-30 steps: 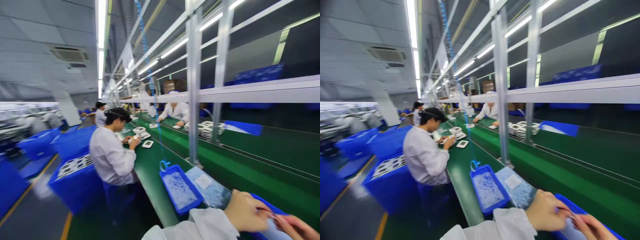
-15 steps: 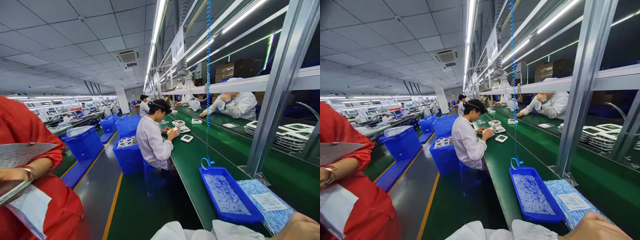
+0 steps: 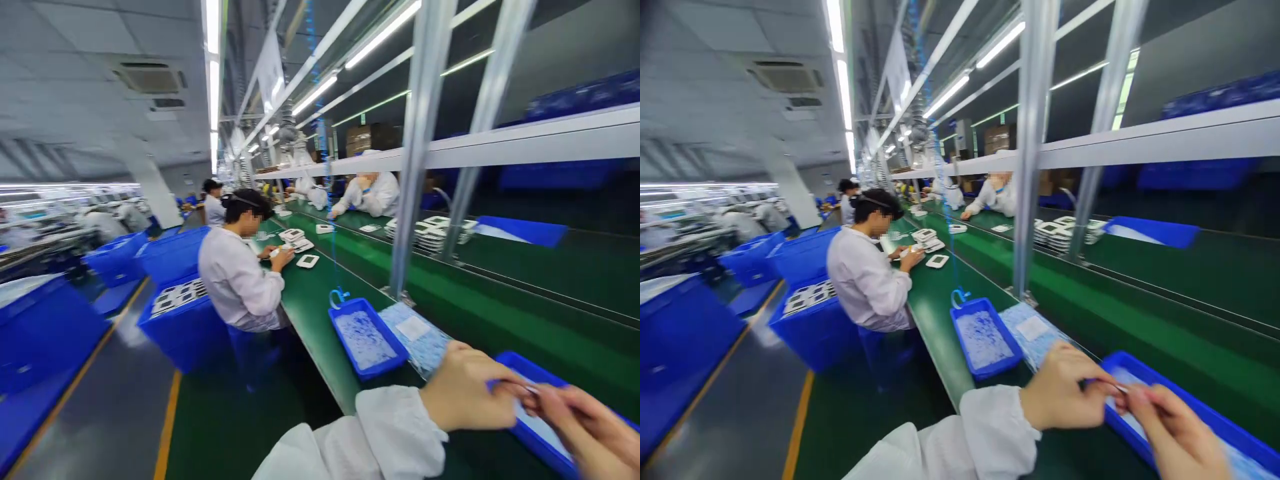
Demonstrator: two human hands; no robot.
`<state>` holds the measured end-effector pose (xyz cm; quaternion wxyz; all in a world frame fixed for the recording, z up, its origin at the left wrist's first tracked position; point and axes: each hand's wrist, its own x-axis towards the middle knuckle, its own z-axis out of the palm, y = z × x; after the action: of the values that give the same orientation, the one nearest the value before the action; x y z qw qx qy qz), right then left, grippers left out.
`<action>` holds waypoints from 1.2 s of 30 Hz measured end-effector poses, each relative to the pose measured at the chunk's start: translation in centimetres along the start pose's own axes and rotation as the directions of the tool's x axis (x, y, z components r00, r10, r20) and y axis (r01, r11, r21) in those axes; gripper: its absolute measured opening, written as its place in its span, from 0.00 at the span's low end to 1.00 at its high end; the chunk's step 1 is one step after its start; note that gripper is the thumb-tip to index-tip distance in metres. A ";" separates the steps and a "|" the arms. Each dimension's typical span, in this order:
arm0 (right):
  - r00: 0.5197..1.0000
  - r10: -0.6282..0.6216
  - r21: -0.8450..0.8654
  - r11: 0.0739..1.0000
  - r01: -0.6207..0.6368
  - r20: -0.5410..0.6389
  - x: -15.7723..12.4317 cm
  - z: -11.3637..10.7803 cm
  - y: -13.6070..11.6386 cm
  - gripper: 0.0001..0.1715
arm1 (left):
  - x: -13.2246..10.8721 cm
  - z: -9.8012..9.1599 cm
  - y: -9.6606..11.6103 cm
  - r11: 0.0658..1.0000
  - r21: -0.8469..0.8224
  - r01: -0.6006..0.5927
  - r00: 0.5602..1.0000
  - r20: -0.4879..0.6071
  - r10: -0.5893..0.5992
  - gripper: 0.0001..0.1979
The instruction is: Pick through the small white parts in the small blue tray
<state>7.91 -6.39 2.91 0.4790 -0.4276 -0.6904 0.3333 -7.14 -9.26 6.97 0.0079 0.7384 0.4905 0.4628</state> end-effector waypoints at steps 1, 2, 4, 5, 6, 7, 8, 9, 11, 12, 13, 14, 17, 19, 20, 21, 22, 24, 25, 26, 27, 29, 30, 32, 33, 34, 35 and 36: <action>0.999 0.016 0.100 0.995 -0.020 0.038 0.0 -0.3 -1.2 0.23 | -0.1 -0.1 0.3 0.999 -0.031 -0.009 0.999 -0.035 0.008 0.07; 0.997 0.033 0.168 0.985 -0.043 0.062 -0.1 -0.6 -2.4 0.22 | -0.2 -0.4 0.6 0.997 -0.071 -0.016 0.998 -0.068 0.011 0.07; 0.999 0.031 0.249 0.968 -0.034 0.014 -0.3 -0.7 -4.9 0.25 | -0.3 -0.9 1.3 0.985 -0.170 -0.028 0.993 -0.120 0.008 0.08; 1.000 0.024 0.269 0.963 -0.026 0.009 -0.5 -0.6 -5.8 0.25 | -0.3 -1.2 1.6 0.977 -0.211 -0.030 0.991 -0.132 0.002 0.08; 1.000 0.018 0.285 0.958 -0.017 0.000 -0.6 -0.5 -6.6 0.24 | -0.3 -1.4 1.8 0.970 -0.239 -0.032 0.992 -0.125 0.001 0.09; 1.000 0.008 0.306 0.952 -0.005 -0.010 -0.7 -0.5 -7.0 0.24 | -0.3 -1.6 1.9 0.965 -0.261 -0.032 0.993 -0.114 0.002 0.08; 1.000 0.004 0.334 0.943 -0.003 -0.001 -0.9 -0.4 -7.2 0.23 | -0.3 -1.7 1.9 0.959 -0.280 -0.030 0.995 -0.104 0.000 0.07; 1.000 0.008 0.372 0.928 -0.008 0.000 -1.0 -0.4 -7.2 0.23 | -0.3 -1.8 1.9 0.955 -0.295 -0.034 0.996 -0.092 0.007 0.07; 1.000 0.016 0.427 0.904 -0.020 0.014 -1.3 -0.5 -7.0 0.22 | -0.2 -1.8 1.9 0.948 -0.313 -0.054 0.996 -0.086 0.028 0.06; 1.000 0.020 0.449 0.893 -0.025 0.016 -1.4 -0.6 -6.9 0.21 | -0.1 -1.8 1.9 0.947 -0.315 -0.066 0.996 -0.073 0.045 0.06; 1.000 0.021 0.465 0.885 -0.027 0.018 -1.5 -0.8 -6.9 0.21 | 0.0 -1.9 1.9 0.944 -0.318 -0.081 0.996 -0.065 0.063 0.06; 1.000 0.020 0.477 0.879 -0.026 0.017 -1.6 -0.9 -6.9 0.21 | 0.1 -1.9 2.0 0.943 -0.319 -0.097 0.995 -0.061 0.082 0.06; 1.000 0.006 0.492 0.870 -0.014 0.018 -1.8 -1.3 -7.4 0.20 | 0.6 -2.4 2.3 0.939 -0.311 -0.150 0.989 -0.060 0.139 0.06; 1.000 -0.009 0.495 0.869 -0.005 0.025 -2.0 -1.6 -7.8 0.19 | 0.9 -2.8 2.6 0.936 -0.299 -0.184 0.983 -0.060 0.174 0.06; 0.999 -0.012 0.497 0.868 -0.005 0.031 -2.0 -1.7 -8.1 0.18 | 1.0 -3.0 2.7 0.935 -0.295 -0.197 0.980 -0.060 0.187 0.06; 0.999 -0.014 0.499 0.867 -0.006 0.036 -2.1 -1.7 -8.3 0.18 | 1.0 -3.1 2.8 0.934 -0.292 -0.206 0.979 -0.060 0.197 0.06; 0.999 -0.012 0.501 0.866 -0.011 0.042 -2.2 -1.8 -8.5 0.17 | 1.0 -3.3 3.0 0.933 -0.290 -0.213 0.977 -0.062 0.204 0.06; 0.999 -0.004 0.508 0.861 -0.023 0.052 -2.5 -1.8 -8.7 0.16 | 0.9 -3.5 3.2 0.932 -0.282 -0.227 0.974 -0.069 0.216 0.06; 0.998 -0.002 0.516 0.856 -0.028 0.056 -2.6 -1.8 -8.8 0.16 | 0.8 -3.5 3.3 0.932 -0.276 -0.234 0.972 -0.076 0.222 0.06; 0.998 0.000 0.524 0.851 -0.032 0.062 -2.6 -1.8 -8.8 0.16 | 0.6 -3.6 3.3 0.933 -0.268 -0.242 0.970 -0.084 0.227 0.06; 0.998 0.000 0.533 0.845 -0.036 0.068 -2.7 -1.8 -8.8 0.16 | 0.6 -3.6 3.4 0.933 -0.260 -0.249 0.968 -0.092 0.233 0.07; 0.997 -0.001 0.549 0.835 -0.042 0.078 -2.7 -1.7 -8.7 0.15 | 0.5 -3.6 3.5 0.934 -0.244 -0.261 0.965 -0.105 0.242 0.07; 0.997 -0.002 0.551 0.833 -0.044 0.082 -2.7 -1.7 -8.6 0.15 | 0.5 -3.5 3.5 0.935 -0.236 -0.266 0.963 -0.107 0.247 0.07; 0.997 -0.008 0.537 0.843 -0.036 0.079 -2.8 -1.7 -8.6 0.14 | 0.6 -3.6 3.7 0.936 -0.217 -0.277 0.960 -0.108 0.259 0.07; 0.998 -0.013 0.517 0.856 -0.024 0.069 -2.8 -1.8 -8.6 0.13 | 0.6 -3.6 3.8 0.936 -0.207 -0.284 0.958 -0.108 0.266 0.07; 0.998 -0.022 0.485 0.874 -0.007 0.053 -2.9 -1.8 -8.7 0.12 | 0.6 -3.6 4.0 0.937 -0.193 -0.292 0.955 -0.108 0.275 0.07; 0.999 -0.037 0.438 0.899 0.019 0.032 -3.0 -1.9 -8.8 0.12 | 0.6 -3.6 4.2 0.937 -0.178 -0.302 0.952 -0.112 0.285 0.08; 0.998 -0.062 0.372 0.927 0.054 0.008 -3.1 -2.0 -8.9 0.11 | 0.6 -3.6 4.4 0.937 -0.161 -0.311 0.948 -0.122 0.294 0.08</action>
<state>7.91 -12.78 10.12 0.5540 -0.3054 -0.6319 0.4478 -6.39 -12.72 11.51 -0.0208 0.7782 0.3274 0.5355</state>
